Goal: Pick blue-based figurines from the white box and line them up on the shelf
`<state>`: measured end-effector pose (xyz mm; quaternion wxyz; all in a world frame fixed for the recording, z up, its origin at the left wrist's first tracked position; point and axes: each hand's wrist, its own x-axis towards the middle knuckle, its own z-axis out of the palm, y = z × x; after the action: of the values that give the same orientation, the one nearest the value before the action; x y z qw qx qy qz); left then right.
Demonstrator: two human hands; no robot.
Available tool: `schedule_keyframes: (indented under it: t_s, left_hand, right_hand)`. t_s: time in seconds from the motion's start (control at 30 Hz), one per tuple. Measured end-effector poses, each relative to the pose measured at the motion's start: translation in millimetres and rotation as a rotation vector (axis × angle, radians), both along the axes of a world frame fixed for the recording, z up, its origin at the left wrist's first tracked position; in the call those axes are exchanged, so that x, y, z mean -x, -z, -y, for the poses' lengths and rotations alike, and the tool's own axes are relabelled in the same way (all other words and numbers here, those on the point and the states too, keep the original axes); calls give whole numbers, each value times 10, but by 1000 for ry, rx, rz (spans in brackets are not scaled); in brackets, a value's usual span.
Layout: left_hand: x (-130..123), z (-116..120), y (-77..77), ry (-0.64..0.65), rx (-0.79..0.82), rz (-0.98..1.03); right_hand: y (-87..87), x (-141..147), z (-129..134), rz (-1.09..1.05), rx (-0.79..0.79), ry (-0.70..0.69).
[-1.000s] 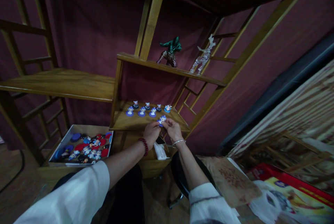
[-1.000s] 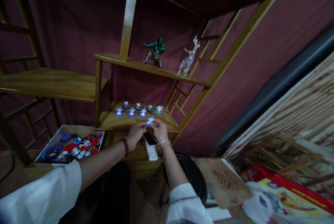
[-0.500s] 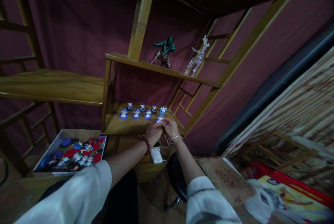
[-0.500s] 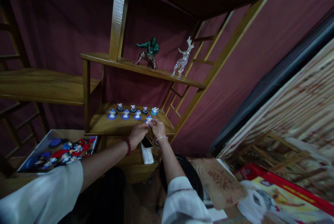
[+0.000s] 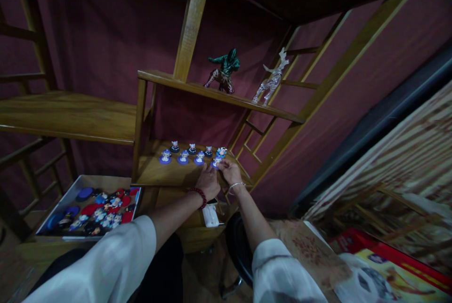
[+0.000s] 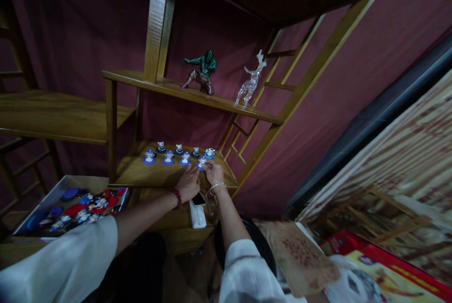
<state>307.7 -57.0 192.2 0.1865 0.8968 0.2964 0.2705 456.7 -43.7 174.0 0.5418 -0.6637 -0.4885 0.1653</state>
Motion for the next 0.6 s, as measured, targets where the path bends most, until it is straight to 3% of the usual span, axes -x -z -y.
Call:
schedule_keyframes:
  t_s: [0.2,0.6]
  left_hand:
    - [-53,-72,47,42,-132,-137]
    - [-106,-57,10,-6,-72,-202]
  right_hand:
    - [-6,-34,-106,62,24,30]
    - [89,-120,-237,94,28,29]
